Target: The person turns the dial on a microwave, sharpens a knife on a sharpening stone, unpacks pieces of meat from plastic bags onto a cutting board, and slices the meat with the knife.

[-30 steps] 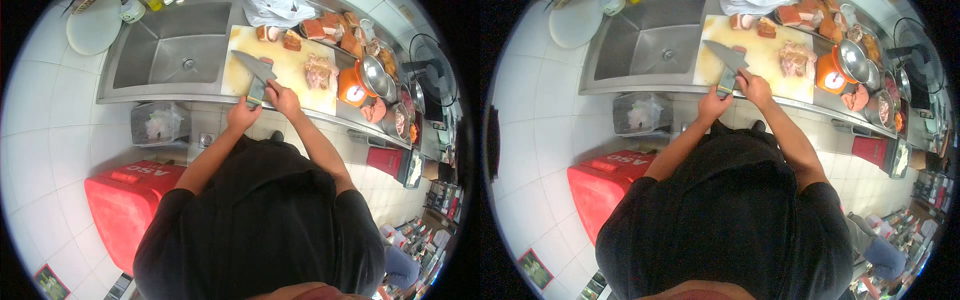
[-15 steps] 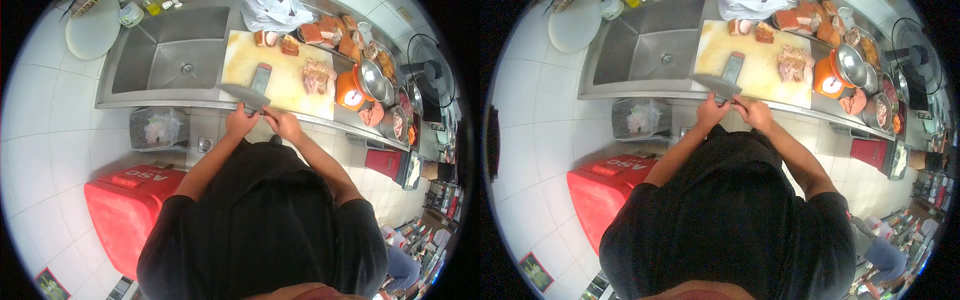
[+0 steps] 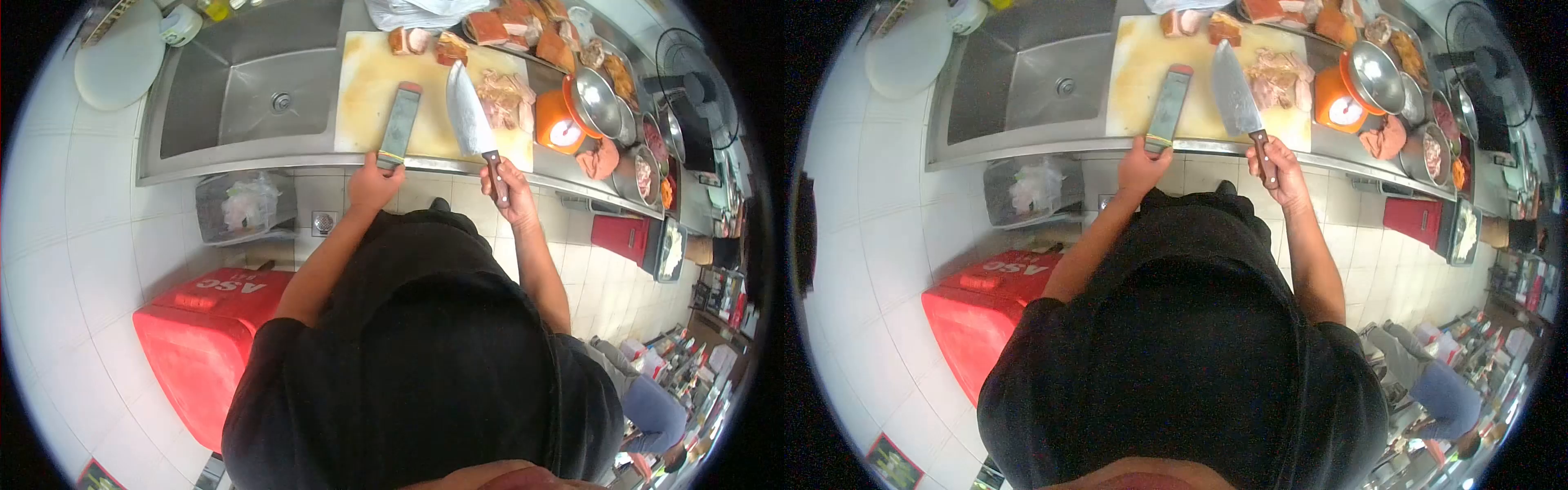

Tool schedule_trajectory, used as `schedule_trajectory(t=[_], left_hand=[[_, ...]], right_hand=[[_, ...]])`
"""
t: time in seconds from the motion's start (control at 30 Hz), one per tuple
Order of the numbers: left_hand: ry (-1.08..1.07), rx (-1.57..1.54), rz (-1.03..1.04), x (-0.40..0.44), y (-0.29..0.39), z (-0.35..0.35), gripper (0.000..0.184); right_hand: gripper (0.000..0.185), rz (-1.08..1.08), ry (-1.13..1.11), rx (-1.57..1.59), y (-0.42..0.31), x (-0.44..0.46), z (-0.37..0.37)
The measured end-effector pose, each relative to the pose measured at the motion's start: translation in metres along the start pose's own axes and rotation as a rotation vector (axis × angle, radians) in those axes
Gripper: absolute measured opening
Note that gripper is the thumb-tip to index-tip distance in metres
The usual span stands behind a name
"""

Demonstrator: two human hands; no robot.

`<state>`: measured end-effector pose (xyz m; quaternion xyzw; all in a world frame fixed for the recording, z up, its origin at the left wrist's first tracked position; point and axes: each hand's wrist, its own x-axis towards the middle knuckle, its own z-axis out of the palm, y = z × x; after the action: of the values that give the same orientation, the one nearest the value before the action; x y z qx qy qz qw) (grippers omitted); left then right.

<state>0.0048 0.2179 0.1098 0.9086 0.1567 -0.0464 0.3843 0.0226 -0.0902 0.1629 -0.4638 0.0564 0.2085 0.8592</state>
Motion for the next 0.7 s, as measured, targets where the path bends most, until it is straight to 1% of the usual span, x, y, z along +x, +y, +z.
schedule_trajectory(t=[0.07,0.17,0.2,0.3,0.37,0.43,0.5,0.57,0.6,0.63,0.7], left_hand=[[0.002,-0.003,0.000,0.003,0.000,0.004,0.057],[0.004,0.015,-0.008,0.002,0.000,0.001,0.060],[0.000,0.005,-0.010,0.001,0.000,0.001,0.061],[-0.029,-0.002,-0.046,0.000,0.011,-0.003,0.060],[-0.036,-0.011,-0.045,-0.003,0.014,-0.005,0.058],[-0.019,-0.014,-0.024,-0.002,0.009,-0.002,0.056],[-0.007,0.007,-0.016,0.000,0.007,0.000,0.054],[0.004,0.005,-0.009,-0.002,0.010,-0.001,0.052],[0.013,0.005,-0.009,-0.002,0.013,-0.001,0.052],[0.013,0.005,-0.017,-0.003,0.013,-0.001,0.051],[0.017,0.009,-0.027,-0.002,0.012,0.000,0.051]], right_hand=[[0.032,0.026,0.011,0.077,0.005,-0.011,-0.009],[0.031,0.003,0.129,-0.023,0.007,-0.024,-0.004],[0.026,-0.046,0.185,-0.068,0.013,-0.022,0.004],[0.024,0.033,0.370,-0.250,0.017,-0.035,-0.011],[0.029,0.000,0.468,-0.192,0.018,-0.056,-0.015],[0.029,-0.082,0.539,-0.148,0.009,-0.079,-0.017],[0.029,-0.201,0.711,-0.171,0.010,-0.093,-0.045],[0.029,-0.248,0.908,-0.195,-0.009,-0.107,-0.074],[0.032,-0.276,0.980,-0.267,-0.017,-0.108,-0.102],[0.034,-0.295,0.997,-0.364,-0.033,-0.110,-0.129],[0.037,-0.241,1.100,-0.383,-0.075,-0.103,-0.152]])
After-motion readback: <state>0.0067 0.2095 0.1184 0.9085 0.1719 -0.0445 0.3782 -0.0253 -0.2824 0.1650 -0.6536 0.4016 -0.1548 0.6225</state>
